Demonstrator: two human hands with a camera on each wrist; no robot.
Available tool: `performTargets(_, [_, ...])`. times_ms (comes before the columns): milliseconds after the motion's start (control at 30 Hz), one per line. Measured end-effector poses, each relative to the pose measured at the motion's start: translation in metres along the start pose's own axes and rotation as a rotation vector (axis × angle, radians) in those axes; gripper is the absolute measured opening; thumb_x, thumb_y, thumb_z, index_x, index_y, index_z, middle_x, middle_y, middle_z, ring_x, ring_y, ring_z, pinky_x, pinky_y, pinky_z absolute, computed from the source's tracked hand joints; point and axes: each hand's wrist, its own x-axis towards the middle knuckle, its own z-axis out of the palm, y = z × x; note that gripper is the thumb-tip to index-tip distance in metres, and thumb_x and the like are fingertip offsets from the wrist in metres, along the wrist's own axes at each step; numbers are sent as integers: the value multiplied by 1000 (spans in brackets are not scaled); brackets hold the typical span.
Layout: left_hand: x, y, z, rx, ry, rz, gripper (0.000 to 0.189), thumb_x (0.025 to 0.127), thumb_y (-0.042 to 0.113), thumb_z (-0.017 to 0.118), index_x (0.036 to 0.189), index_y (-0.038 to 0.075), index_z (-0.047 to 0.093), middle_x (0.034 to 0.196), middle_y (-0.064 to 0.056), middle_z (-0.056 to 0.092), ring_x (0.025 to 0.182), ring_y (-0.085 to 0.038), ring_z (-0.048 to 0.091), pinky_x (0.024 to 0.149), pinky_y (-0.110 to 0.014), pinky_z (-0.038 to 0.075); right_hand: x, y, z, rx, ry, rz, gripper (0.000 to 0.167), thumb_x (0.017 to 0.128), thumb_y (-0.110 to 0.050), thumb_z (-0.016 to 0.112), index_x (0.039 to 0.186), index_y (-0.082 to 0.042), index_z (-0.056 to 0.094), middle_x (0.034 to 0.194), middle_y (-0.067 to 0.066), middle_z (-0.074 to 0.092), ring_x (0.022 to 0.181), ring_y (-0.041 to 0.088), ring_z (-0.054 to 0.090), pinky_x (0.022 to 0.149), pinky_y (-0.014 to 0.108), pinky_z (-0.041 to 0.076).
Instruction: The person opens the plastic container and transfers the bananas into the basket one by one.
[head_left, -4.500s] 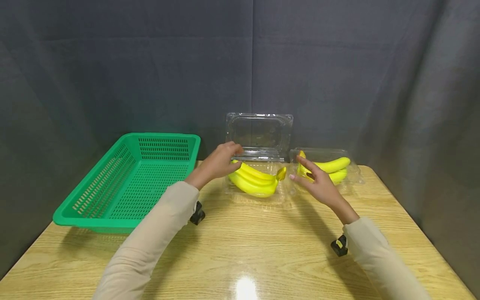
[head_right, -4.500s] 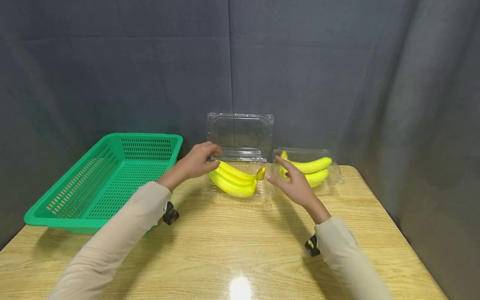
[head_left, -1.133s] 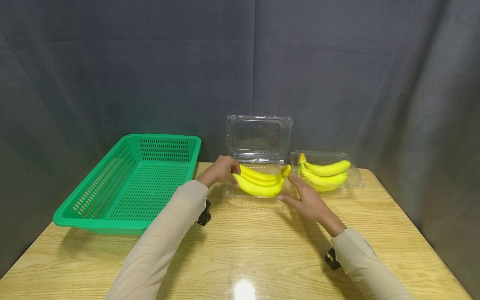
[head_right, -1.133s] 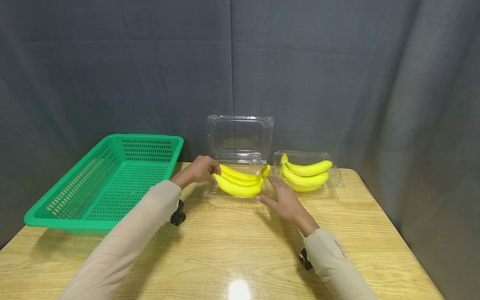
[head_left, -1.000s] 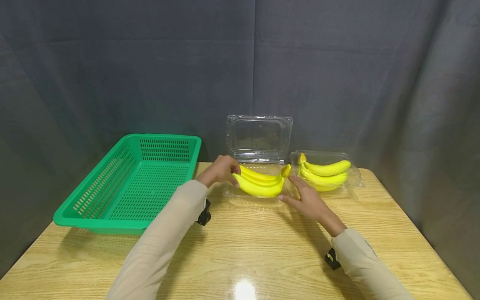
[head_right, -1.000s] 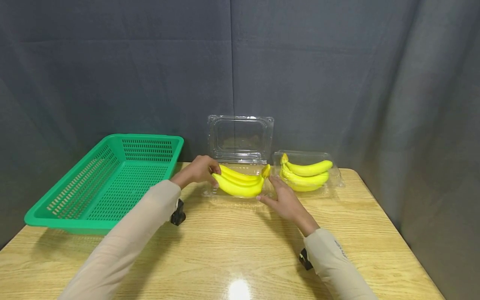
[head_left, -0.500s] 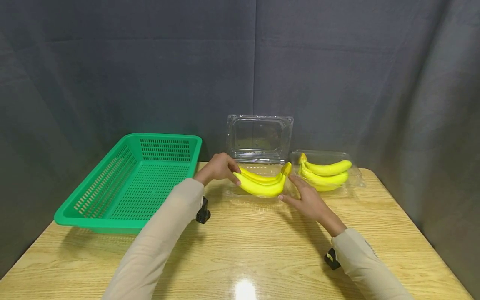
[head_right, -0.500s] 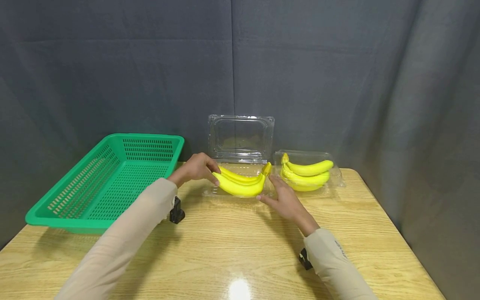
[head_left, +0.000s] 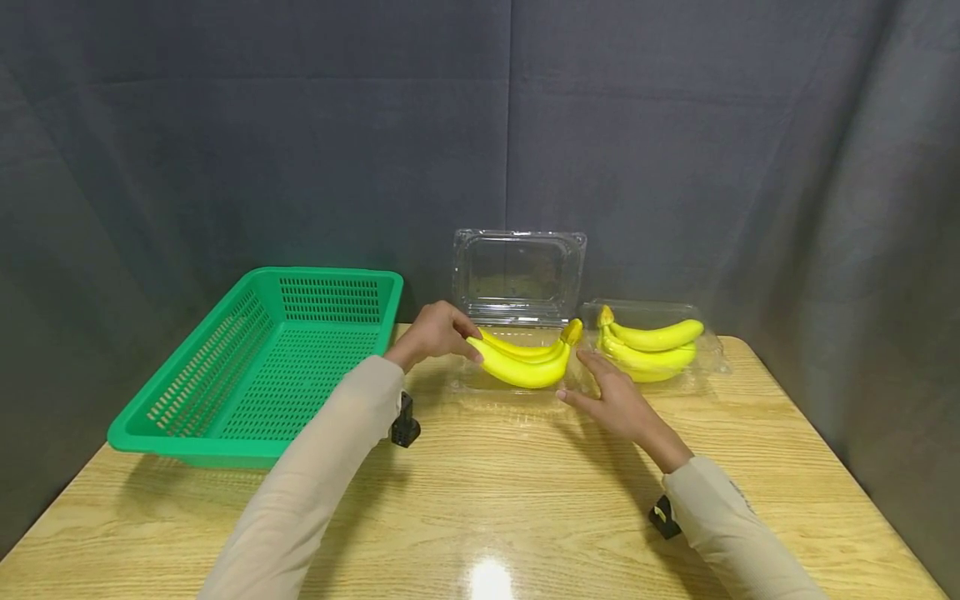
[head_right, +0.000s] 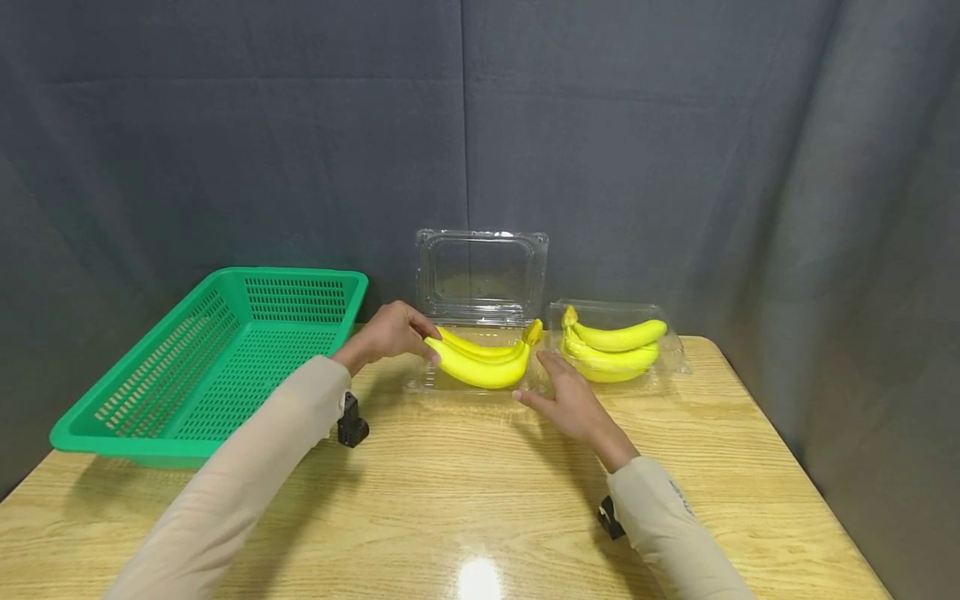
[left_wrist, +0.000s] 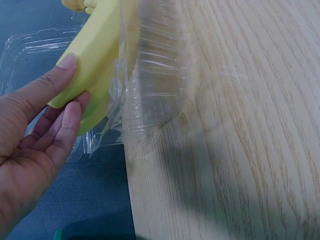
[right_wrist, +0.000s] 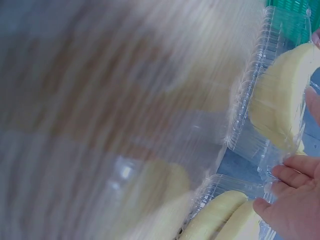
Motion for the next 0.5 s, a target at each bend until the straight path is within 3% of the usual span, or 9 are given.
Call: performTargets(500, [-9,1,-10,-10,65,26,31,70,21,89,97,13,78,94,1,69,84,-19,59,71,-32,50,-1,-3,0,-42,-31,-5,78,96,-40,59,148,8,26,153,25,25,142,41,16,112,56,16])
